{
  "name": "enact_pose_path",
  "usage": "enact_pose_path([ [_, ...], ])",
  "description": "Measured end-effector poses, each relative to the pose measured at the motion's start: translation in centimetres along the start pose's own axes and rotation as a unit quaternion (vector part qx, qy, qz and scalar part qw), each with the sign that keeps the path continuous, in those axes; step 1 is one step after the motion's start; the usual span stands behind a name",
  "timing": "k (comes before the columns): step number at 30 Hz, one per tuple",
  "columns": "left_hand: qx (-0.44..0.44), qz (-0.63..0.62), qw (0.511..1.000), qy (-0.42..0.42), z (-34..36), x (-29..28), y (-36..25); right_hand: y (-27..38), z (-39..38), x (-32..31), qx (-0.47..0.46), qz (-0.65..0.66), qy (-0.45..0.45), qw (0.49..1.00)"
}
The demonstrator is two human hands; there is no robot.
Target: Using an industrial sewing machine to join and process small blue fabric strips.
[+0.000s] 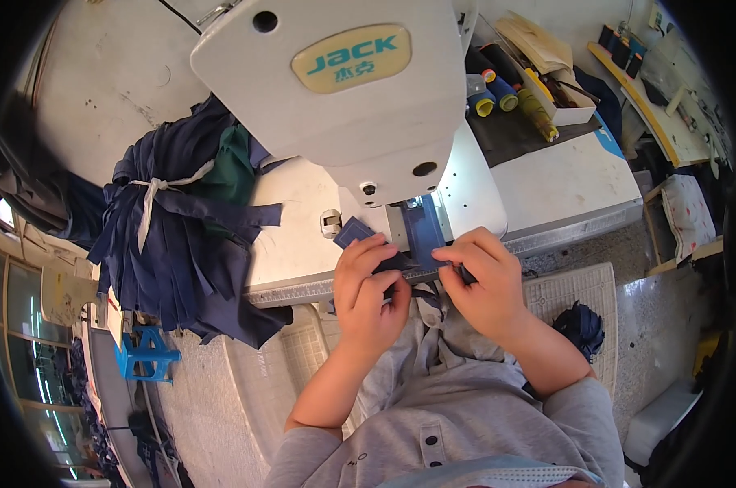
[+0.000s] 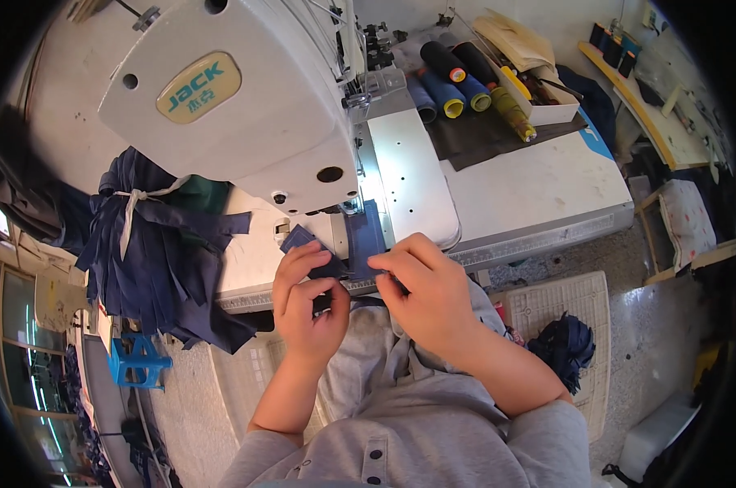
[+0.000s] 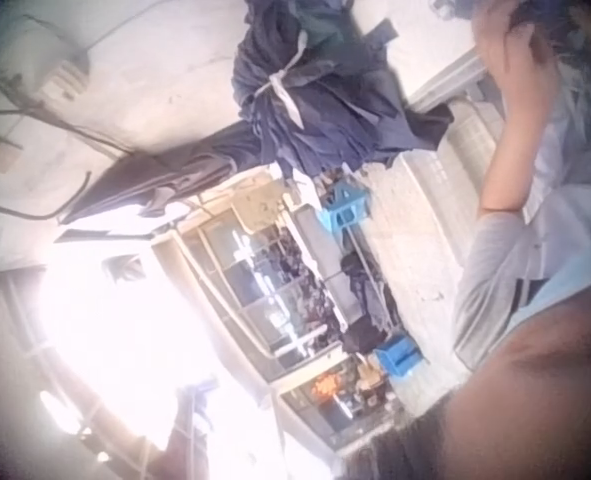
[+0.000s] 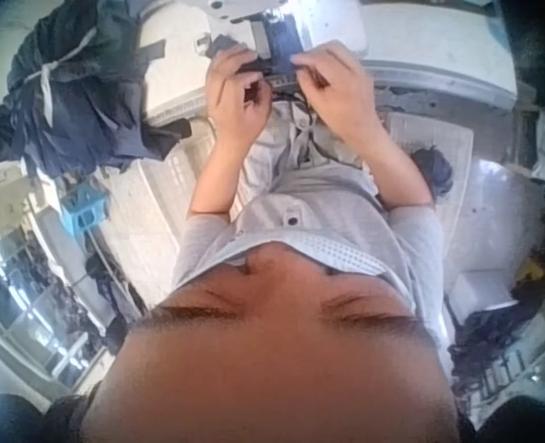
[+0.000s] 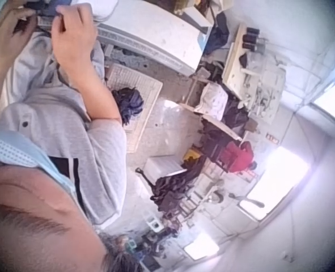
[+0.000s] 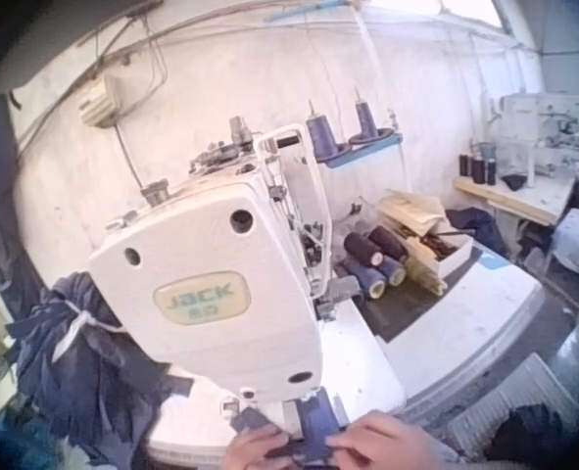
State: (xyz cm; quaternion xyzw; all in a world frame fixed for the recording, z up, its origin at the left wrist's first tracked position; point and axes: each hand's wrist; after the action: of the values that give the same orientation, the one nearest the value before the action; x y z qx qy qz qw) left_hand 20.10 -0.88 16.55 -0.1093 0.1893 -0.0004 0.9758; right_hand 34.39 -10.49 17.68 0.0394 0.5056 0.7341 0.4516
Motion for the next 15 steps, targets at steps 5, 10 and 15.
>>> enact_pose_path([
  [5,0.037,0.023,0.997,0.067,0.0,0.7,0.8,-0.1,0.5,0.7,0.016,-0.029,-0.008,0.999],
  [10,0.015,0.044,0.995,0.084,-0.1,1.4,0.5,-0.7,0.4,0.7,-0.052,-0.107,-0.033,0.992],
  [15,0.019,0.068,0.994,0.088,0.0,1.5,0.7,-1.0,0.3,0.9,-0.086,-0.147,-0.044,0.984],
])
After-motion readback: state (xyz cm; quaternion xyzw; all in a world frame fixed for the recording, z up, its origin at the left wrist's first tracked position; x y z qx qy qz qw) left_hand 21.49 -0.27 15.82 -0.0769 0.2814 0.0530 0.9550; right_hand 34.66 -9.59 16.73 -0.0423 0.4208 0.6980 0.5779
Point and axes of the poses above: each hand's wrist, its own z-axis towards the middle knuckle, its own x-axis out of the palm, y = z × x, and after that the axes turned 12 degrees about x, right-handed
